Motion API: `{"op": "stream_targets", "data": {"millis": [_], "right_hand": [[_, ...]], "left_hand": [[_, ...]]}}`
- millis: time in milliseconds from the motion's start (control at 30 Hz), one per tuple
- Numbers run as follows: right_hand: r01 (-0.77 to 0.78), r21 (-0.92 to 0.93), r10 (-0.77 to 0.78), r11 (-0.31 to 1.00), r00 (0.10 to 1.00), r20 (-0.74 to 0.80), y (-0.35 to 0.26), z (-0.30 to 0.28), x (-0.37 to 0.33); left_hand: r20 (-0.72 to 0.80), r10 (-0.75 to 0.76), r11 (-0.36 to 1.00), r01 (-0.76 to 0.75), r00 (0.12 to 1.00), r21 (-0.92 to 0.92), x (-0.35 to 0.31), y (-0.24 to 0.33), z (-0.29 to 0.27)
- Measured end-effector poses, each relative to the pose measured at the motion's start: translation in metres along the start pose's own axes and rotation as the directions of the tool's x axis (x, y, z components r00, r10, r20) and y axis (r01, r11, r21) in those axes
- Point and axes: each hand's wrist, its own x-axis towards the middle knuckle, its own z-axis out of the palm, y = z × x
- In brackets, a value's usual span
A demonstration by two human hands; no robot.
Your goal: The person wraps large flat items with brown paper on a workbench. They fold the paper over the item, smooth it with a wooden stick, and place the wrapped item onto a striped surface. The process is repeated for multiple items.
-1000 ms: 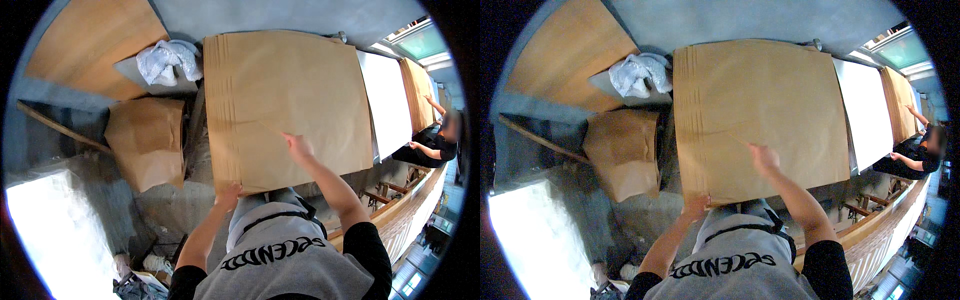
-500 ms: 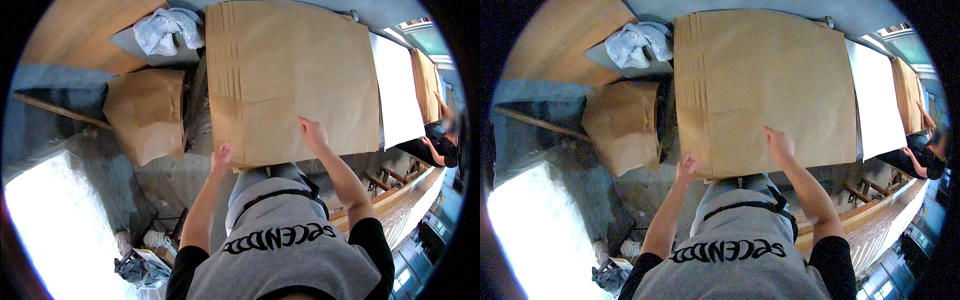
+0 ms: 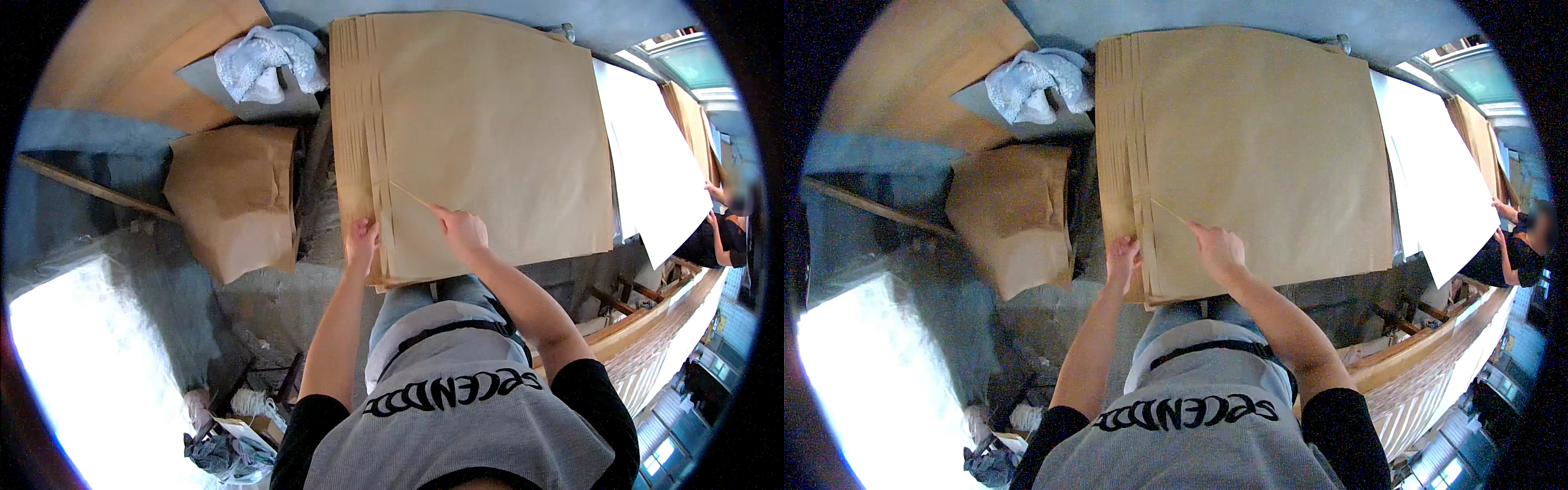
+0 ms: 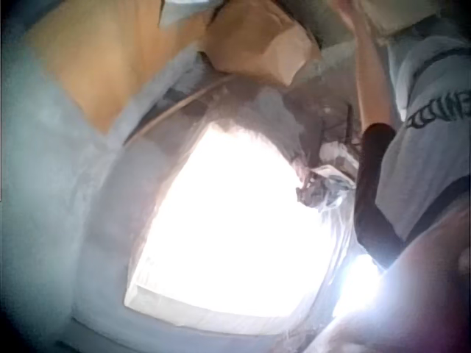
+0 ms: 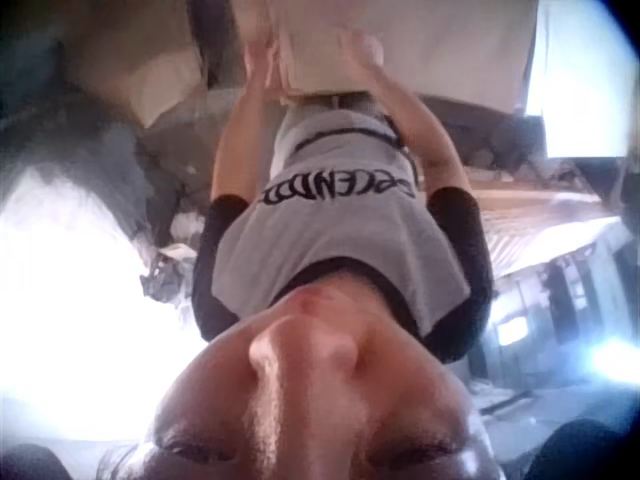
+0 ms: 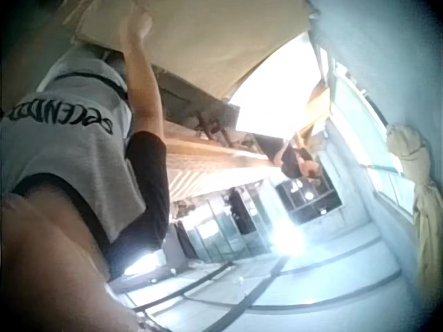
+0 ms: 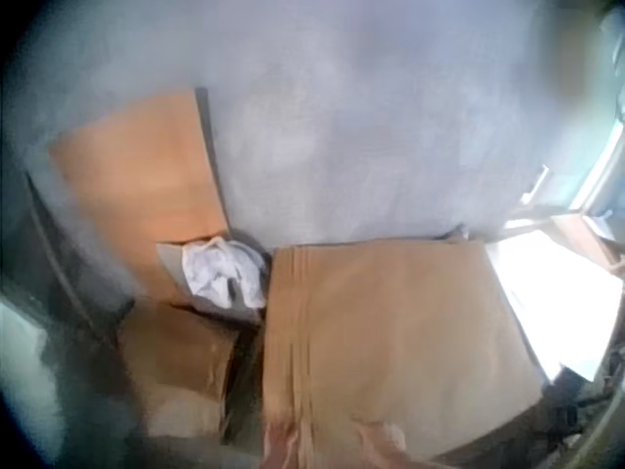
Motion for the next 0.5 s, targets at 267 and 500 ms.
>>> {"op": "stream_targets", "data": {"millis": [267, 500], "right_hand": [[-0.075, 0.001, 0.074, 0.997, 0.996, 0.059, -0.001, -0.013, -0.003], [-0.023, 0.23, 0.029, 0.973, 0.999, -0.023, 0.042, -0.003, -0.009]], "left_hand": [[0.145, 0.144, 0.816, -0.201, 0.979, 0.543, 0.023, -0.06, -0.018], [0.288, -0.149, 0.986, 0.122, 0.946, 0.11, -0.007, -0.033, -0.023]]}}
